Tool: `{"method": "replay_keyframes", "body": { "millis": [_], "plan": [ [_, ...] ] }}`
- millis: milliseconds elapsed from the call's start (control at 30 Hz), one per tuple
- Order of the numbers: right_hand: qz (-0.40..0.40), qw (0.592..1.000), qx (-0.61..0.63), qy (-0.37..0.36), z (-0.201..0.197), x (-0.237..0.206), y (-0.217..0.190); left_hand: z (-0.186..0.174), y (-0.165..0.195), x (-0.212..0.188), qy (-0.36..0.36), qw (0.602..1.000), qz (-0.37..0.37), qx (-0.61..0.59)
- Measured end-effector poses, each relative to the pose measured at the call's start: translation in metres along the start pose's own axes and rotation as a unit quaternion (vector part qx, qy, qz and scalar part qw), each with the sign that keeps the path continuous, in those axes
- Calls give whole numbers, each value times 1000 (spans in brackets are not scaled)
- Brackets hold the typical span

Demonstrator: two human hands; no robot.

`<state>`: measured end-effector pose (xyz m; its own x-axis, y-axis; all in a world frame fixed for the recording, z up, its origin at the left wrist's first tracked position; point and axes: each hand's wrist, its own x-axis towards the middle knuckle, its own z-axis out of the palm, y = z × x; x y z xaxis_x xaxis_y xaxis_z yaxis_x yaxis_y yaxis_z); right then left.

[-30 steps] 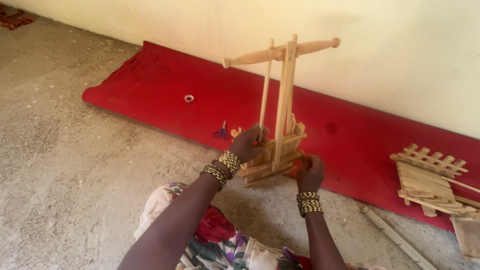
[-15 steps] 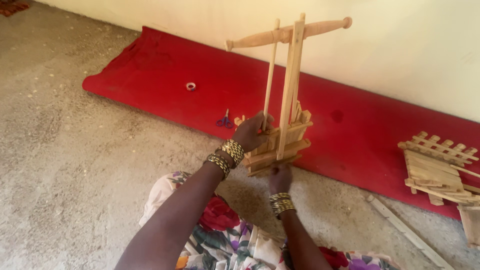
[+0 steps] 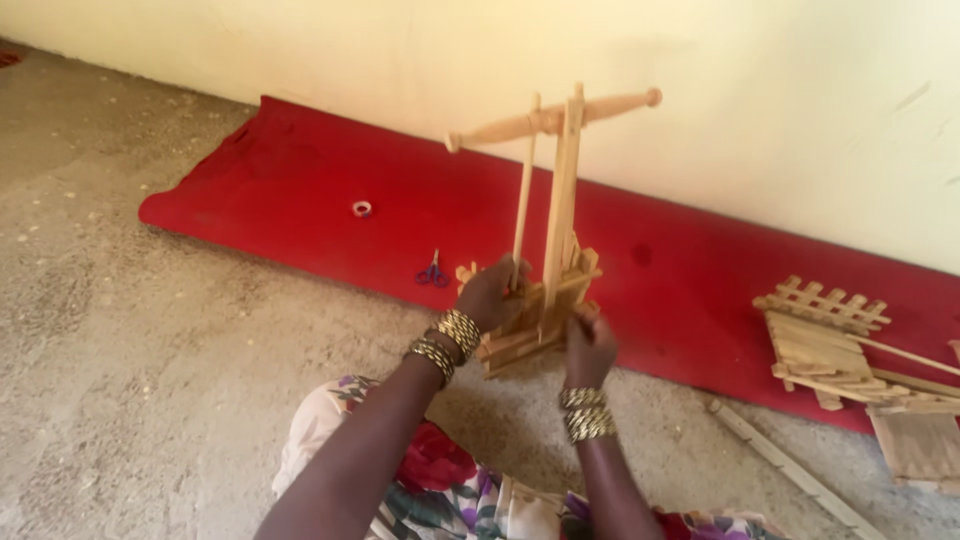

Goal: The person sits on the floor assembling a small wooden toy structure, fitting wooden slats and dowels into a slotted base and attaching a turned spindle piece upright between the parts, pressing the pieces together by hand to build up the toy.

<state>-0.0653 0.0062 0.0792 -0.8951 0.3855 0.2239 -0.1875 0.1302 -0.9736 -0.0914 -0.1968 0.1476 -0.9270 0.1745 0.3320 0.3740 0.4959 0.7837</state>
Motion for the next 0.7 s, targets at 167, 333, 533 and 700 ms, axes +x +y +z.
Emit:
{"method": "replay_keyframes", "body": {
  "millis": [167,333,533,700],
  "plan": [
    [-69,998,14,-3,30,56,-72,5,-1,-7,21,998,65,11],
    [-146,989,-6,16,55,88,-146,13,-1,-9,43,994,94,48],
    [-279,960,-31,16,58,111,-191,16,0,-12,26,997,68,24],
    [-49,998,-41,13,51,76,-144,2,16,-14,-12,999,28,29]
  ]
}}
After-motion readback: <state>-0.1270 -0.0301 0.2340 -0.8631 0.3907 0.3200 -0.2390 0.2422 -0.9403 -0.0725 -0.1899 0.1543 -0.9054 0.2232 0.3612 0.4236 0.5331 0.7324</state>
